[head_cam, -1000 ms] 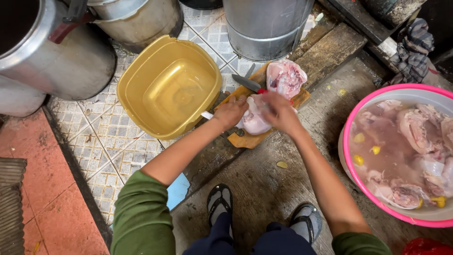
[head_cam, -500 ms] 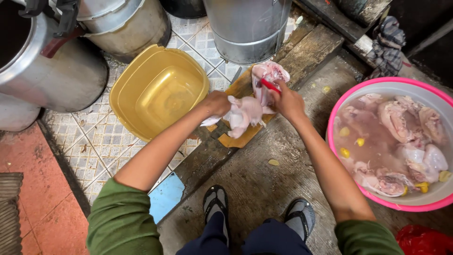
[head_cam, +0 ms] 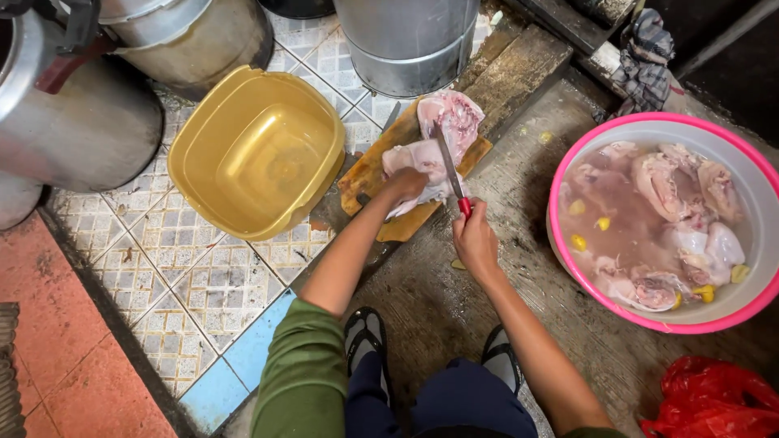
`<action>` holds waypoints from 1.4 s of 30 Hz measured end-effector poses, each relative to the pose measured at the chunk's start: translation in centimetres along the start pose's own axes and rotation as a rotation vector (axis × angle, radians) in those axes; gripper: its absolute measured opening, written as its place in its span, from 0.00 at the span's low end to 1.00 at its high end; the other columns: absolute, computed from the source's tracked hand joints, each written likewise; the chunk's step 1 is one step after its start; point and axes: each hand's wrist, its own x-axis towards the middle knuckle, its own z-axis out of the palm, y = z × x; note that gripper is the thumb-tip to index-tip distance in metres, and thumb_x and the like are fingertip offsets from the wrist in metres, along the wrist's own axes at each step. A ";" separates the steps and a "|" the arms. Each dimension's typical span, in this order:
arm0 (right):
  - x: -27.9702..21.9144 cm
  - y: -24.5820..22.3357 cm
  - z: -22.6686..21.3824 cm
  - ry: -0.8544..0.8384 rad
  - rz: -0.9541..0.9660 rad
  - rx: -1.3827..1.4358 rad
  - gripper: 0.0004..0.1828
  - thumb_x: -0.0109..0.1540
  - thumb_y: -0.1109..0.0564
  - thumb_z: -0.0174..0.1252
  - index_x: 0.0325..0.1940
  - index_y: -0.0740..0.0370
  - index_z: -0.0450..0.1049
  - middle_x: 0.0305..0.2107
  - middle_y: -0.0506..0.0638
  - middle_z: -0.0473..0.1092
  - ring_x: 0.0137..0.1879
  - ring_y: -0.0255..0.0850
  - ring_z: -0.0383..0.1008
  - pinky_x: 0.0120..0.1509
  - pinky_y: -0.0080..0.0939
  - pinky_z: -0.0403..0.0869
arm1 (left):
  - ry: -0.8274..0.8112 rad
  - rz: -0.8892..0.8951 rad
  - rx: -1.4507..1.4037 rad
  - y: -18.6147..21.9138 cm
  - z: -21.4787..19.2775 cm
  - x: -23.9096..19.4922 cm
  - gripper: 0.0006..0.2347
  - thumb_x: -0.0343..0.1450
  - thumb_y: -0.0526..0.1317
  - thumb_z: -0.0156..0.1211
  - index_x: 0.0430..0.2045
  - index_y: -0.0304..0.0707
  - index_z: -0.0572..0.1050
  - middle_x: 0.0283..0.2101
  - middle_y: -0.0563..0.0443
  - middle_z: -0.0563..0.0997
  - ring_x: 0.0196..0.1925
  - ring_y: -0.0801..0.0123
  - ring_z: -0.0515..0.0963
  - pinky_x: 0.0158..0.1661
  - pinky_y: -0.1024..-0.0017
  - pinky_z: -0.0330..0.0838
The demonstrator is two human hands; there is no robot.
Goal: Cutting a whole raw chicken into smaller pieces using a knife on a wooden cutting board.
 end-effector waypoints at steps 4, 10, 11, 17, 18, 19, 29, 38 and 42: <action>2.8 -0.4 -0.7 0.010 -0.114 -0.081 0.17 0.72 0.41 0.39 0.60 0.50 0.57 0.42 0.72 0.74 0.46 0.75 0.76 0.50 0.74 0.71 | -0.036 0.002 0.051 2.3 -2.6 -4.0 0.28 0.71 0.52 0.47 0.55 0.20 0.74 0.59 0.25 0.75 0.67 0.40 0.71 0.65 0.49 0.65; 6.5 0.6 1.8 -0.021 -0.250 -0.244 0.21 0.72 0.33 0.39 0.52 0.49 0.65 0.39 0.63 0.77 0.44 0.67 0.79 0.49 0.68 0.75 | 0.063 0.002 0.180 1.1 -3.1 -4.3 0.25 0.74 0.49 0.47 0.54 0.19 0.73 0.57 0.22 0.76 0.62 0.36 0.74 0.59 0.50 0.72; 6.6 0.8 2.3 -0.021 -0.252 -0.215 0.21 0.73 0.34 0.39 0.52 0.50 0.64 0.39 0.64 0.76 0.44 0.68 0.78 0.49 0.68 0.75 | 0.062 -0.014 0.192 0.0 -2.7 -3.0 0.25 0.74 0.49 0.46 0.53 0.19 0.73 0.57 0.23 0.76 0.63 0.38 0.75 0.60 0.52 0.72; 7.1 2.2 4.5 0.006 -0.325 -0.190 0.20 0.73 0.36 0.40 0.50 0.52 0.64 0.37 0.65 0.76 0.42 0.67 0.79 0.46 0.69 0.75 | 0.101 -0.036 0.158 -1.6 -1.1 -3.7 0.24 0.74 0.49 0.47 0.50 0.20 0.74 0.54 0.23 0.77 0.60 0.34 0.76 0.57 0.46 0.73; 7.5 2.5 4.9 0.032 -0.364 -0.191 0.19 0.73 0.36 0.41 0.50 0.51 0.64 0.36 0.64 0.76 0.41 0.67 0.79 0.45 0.68 0.75 | 0.087 -0.028 0.157 -1.4 -0.8 -4.5 0.24 0.74 0.49 0.46 0.49 0.19 0.74 0.55 0.23 0.76 0.60 0.32 0.76 0.57 0.44 0.72; 7.9 2.0 4.8 0.030 -0.368 -0.192 0.19 0.73 0.36 0.41 0.50 0.51 0.64 0.36 0.64 0.76 0.41 0.67 0.79 0.45 0.68 0.75 | 0.090 -0.030 0.154 -1.7 -0.4 -4.4 0.24 0.74 0.49 0.46 0.49 0.19 0.74 0.55 0.23 0.76 0.60 0.32 0.76 0.57 0.44 0.72; 7.5 1.9 4.5 -0.045 -0.399 -0.261 0.21 0.72 0.36 0.40 0.48 0.54 0.63 0.36 0.65 0.76 0.40 0.68 0.79 0.45 0.69 0.75 | 0.112 0.002 0.135 -4.4 1.2 -2.1 0.23 0.73 0.47 0.42 0.46 0.17 0.74 0.51 0.20 0.76 0.58 0.30 0.77 0.54 0.46 0.74; 5.6 3.7 2.2 -0.078 -0.270 -0.241 0.22 0.72 0.34 0.40 0.48 0.53 0.63 0.35 0.64 0.77 0.43 0.66 0.79 0.48 0.68 0.75 | -0.037 0.255 0.450 -1.7 -3.0 -5.3 0.22 0.74 0.40 0.33 0.45 0.19 0.77 0.49 0.17 0.79 0.56 0.29 0.78 0.55 0.43 0.73; 5.3 0.0 -2.7 -0.063 -0.200 -0.272 0.24 0.72 0.32 0.39 0.49 0.53 0.65 0.32 0.64 0.77 0.43 0.67 0.79 0.48 0.69 0.75 | -0.051 0.223 0.261 2.5 -6.0 -6.7 0.18 0.75 0.43 0.40 0.46 0.29 0.77 0.47 0.21 0.80 0.54 0.34 0.80 0.50 0.45 0.76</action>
